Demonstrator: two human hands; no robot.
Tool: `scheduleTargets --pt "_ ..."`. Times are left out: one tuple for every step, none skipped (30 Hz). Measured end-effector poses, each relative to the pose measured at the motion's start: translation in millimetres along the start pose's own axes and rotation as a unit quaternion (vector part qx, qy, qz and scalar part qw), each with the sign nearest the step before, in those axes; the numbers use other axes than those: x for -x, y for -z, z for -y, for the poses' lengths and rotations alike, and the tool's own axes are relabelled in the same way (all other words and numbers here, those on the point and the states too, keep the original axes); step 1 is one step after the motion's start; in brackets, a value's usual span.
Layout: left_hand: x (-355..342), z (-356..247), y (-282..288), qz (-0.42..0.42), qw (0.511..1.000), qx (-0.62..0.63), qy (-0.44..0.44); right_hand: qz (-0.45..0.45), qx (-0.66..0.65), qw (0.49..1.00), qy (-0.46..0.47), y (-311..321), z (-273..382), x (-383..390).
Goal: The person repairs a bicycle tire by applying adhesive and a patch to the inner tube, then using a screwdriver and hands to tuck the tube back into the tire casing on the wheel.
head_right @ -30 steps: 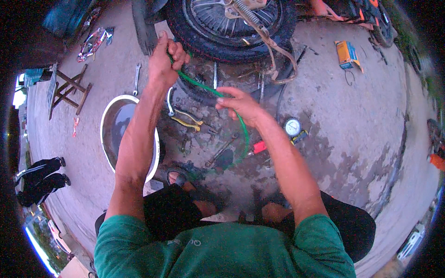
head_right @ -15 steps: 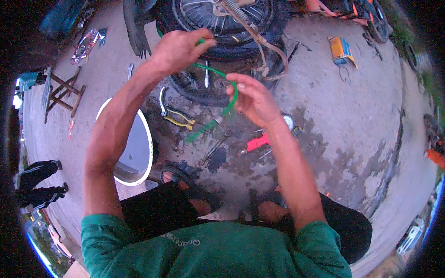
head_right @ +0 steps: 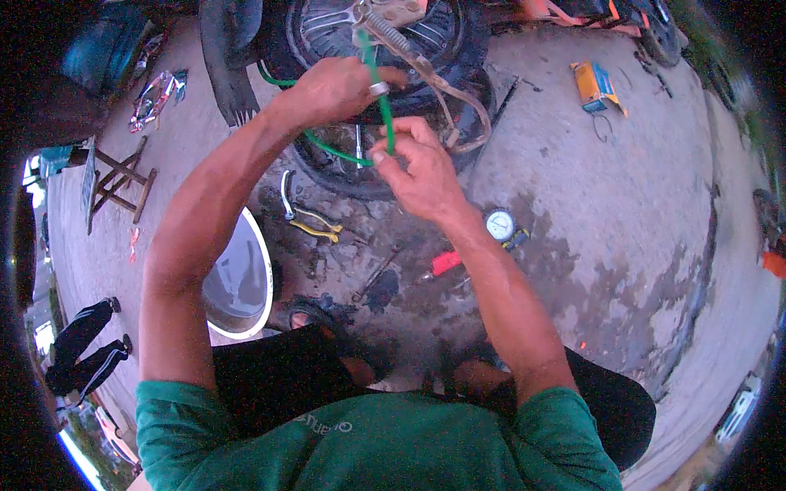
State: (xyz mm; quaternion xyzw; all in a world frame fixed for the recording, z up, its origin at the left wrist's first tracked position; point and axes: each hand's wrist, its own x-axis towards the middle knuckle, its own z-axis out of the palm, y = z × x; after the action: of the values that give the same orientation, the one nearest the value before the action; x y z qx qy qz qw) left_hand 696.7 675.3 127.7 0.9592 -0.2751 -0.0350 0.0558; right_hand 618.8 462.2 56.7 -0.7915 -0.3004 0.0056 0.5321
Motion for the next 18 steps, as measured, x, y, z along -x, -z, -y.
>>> scheduleTargets --pt "-6.1 0.6 0.6 0.016 1.000 0.010 0.004 -0.037 -0.016 0.998 0.056 -2.3 -3.2 -2.4" --pt "-8.4 2.8 0.0 0.031 0.999 0.020 0.009 -0.036 -0.018 0.998 0.056 -6.2 0.8 -4.1" --pt "-7.8 6.0 -0.1 0.032 0.999 0.019 0.011 -0.057 -0.183 0.981 -0.040 -11.3 7.4 -4.8" --pt "-6.6 9.3 -0.1 0.035 0.999 0.039 0.001 -0.076 -0.342 0.927 -0.135 -14.6 13.5 -6.6" --pt "-6.9 8.8 2.2 0.038 0.997 0.062 -0.011 -0.075 -0.342 0.927 -0.136 -14.8 15.7 -8.8" --pt "-6.3 8.7 4.5 0.039 0.997 0.063 -0.010 -0.084 -0.352 0.921 -0.143 -14.3 17.8 -11.7" --pt "-4.9 9.0 6.8 0.052 0.997 0.048 0.003 -0.093 -0.362 0.915 -0.150 -13.1 19.3 -14.4" --pt "-2.5 9.6 9.9 0.068 0.997 0.033 0.017 -0.092 -0.365 0.914 -0.152 -10.5 21.5 -16.3" --pt "-1.8 12.6 9.1 0.071 0.997 0.033 0.019 -0.111 -0.385 0.901 -0.170 -6.0 22.4 -17.5" --pt "-1.5 14.9 8.9 0.074 0.997 0.025 0.016 -0.130 -0.403 0.886 -0.188 -4.9 22.1 -18.5" --pt "-2.2 15.9 11.5 0.075 0.997 0.017 0.012 -0.130 -0.405 0.885 -0.188 -5.6 21.9 -20.2" --pt "-1.8 16.3 13.7 0.076 0.997 0.017 0.012 -0.121 -0.369 0.896 -0.215 -6.3 21.4 -21.9" --pt "-0.2 16.1 15.4 0.081 0.996 0.009 0.022 -0.113 -0.332 0.905 -0.242 -6.9 21.3 -23.4" --pt "1.4 14.8 15.9 0.085 0.996 0.002 0.032 -0.100 -0.325 0.914 -0.223 -10.0 25.0 -22.6" --pt "2.6 14.1 15.7 0.085 0.996 0.004 0.032 -0.099 -0.324 0.914 -0.224 -15.0 24.4 -21.8" --pt "3.8 13.4 15.5 0.074 0.997 0.006 0.031 -0.115 -0.326 0.913 -0.219 -20.4 22.2 -20.5" --pt "5.0 12.3 16.1 0.065 0.997 0.009 0.031 -0.130 -0.328 0.911 -0.215 -23.7 20.7 -18.8" --pt "4.4 11.1 16.6 0.067 0.997 0.012 0.032 -0.133 -0.326 0.906 -0.234 -23.7 19.1 -17.1"
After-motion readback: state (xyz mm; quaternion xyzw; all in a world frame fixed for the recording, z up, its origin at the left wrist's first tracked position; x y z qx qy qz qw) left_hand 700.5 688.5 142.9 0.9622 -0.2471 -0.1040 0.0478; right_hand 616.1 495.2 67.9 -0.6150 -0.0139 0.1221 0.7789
